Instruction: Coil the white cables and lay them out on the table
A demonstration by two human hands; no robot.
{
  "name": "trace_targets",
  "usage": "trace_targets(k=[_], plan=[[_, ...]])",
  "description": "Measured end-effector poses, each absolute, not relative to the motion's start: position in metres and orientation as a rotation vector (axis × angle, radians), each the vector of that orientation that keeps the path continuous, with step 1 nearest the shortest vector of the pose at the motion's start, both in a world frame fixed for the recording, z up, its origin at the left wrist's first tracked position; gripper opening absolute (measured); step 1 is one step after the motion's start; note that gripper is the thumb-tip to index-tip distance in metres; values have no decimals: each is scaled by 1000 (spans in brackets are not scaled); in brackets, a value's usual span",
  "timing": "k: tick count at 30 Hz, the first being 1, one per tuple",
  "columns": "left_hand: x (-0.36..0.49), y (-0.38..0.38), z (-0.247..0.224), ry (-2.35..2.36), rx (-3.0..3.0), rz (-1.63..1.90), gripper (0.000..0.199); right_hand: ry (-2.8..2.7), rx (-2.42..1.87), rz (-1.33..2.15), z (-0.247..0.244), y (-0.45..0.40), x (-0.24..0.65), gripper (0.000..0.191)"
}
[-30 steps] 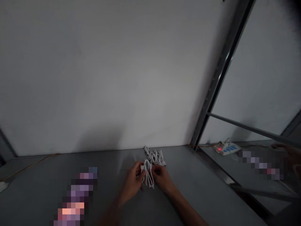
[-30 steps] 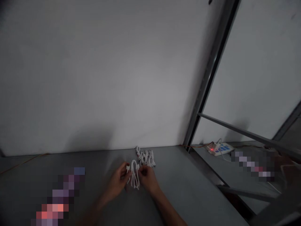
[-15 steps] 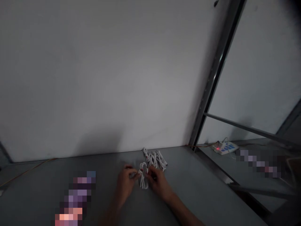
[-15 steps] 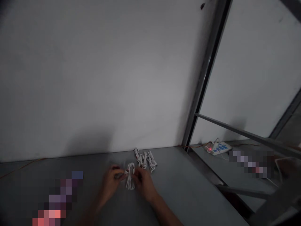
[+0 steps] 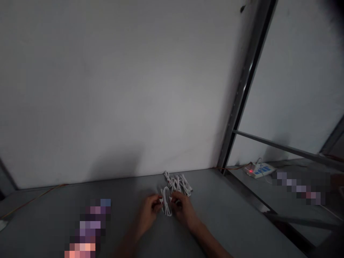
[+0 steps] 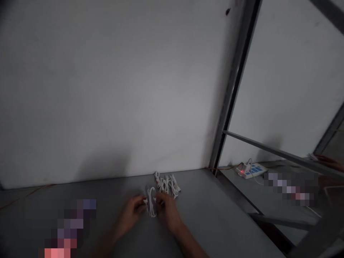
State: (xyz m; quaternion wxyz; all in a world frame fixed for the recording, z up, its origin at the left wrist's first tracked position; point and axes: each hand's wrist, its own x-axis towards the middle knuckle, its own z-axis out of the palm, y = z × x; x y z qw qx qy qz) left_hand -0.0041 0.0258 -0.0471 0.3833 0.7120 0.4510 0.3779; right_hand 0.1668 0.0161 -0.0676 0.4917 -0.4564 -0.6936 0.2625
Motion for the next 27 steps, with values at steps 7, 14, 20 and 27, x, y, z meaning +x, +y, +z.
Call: trace_targets(k=[7,14,20,27], plan=[[-2,15,-31,1037,1997,911,21,-1740,-1049,587,-72,19,170,14],[-6,23,-39,1091,2013,843,23,-1768,-1055,581,-67,17,170,15],[-8,19,-31,1109,2099,828,28,-1769,-983,588,-70,19,170,20],[-11,23,-39,1118,2080,841,29,-1729,-985,639,-76,23,172,19]])
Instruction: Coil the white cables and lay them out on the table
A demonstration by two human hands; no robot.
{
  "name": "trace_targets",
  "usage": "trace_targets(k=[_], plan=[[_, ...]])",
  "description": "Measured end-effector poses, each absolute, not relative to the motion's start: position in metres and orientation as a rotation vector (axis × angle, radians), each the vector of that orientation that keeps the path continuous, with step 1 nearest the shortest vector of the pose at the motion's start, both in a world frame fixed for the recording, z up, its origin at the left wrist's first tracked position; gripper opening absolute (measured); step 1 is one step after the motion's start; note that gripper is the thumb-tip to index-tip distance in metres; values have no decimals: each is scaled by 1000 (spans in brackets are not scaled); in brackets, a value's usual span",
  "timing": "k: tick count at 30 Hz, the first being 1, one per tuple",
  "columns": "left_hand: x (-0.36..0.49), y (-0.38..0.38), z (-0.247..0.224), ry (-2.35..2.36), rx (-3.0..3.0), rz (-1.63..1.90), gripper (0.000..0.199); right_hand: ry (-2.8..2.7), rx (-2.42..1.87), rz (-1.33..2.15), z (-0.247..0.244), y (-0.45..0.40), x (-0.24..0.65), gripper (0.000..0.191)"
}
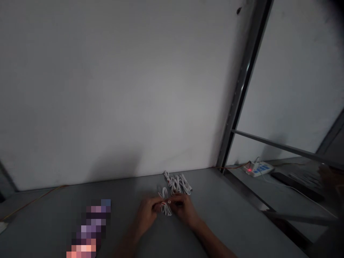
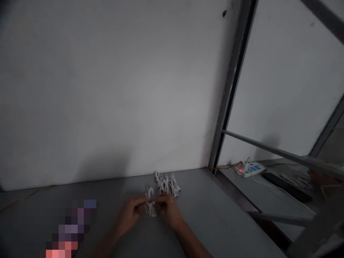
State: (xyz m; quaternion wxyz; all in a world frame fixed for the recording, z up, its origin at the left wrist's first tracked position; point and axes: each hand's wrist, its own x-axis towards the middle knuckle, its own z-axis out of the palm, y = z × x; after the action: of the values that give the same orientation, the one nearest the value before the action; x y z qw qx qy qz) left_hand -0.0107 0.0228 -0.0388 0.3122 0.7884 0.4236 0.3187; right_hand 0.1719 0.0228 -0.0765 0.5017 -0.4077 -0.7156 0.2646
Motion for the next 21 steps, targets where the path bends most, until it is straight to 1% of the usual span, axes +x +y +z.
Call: trace_targets(k=[5,12,16,19,21], plan=[[-12,29,-49,1138,2052,860,27,-1718,-990,672,-80,25,173,19],[-10,26,-44,1119,2059,866,24,-1746,-1023,649,-76,23,172,19],[-8,27,-50,1139,1943,921,20,-1704,-1041,659,-75,23,170,18],[-5,28,-57,1156,1785,946,25,-1602,-1126,756,-77,26,170,13],[-2,28,-60,1188,1671,896,32,-1510,-1186,918,-79,28,171,9]])
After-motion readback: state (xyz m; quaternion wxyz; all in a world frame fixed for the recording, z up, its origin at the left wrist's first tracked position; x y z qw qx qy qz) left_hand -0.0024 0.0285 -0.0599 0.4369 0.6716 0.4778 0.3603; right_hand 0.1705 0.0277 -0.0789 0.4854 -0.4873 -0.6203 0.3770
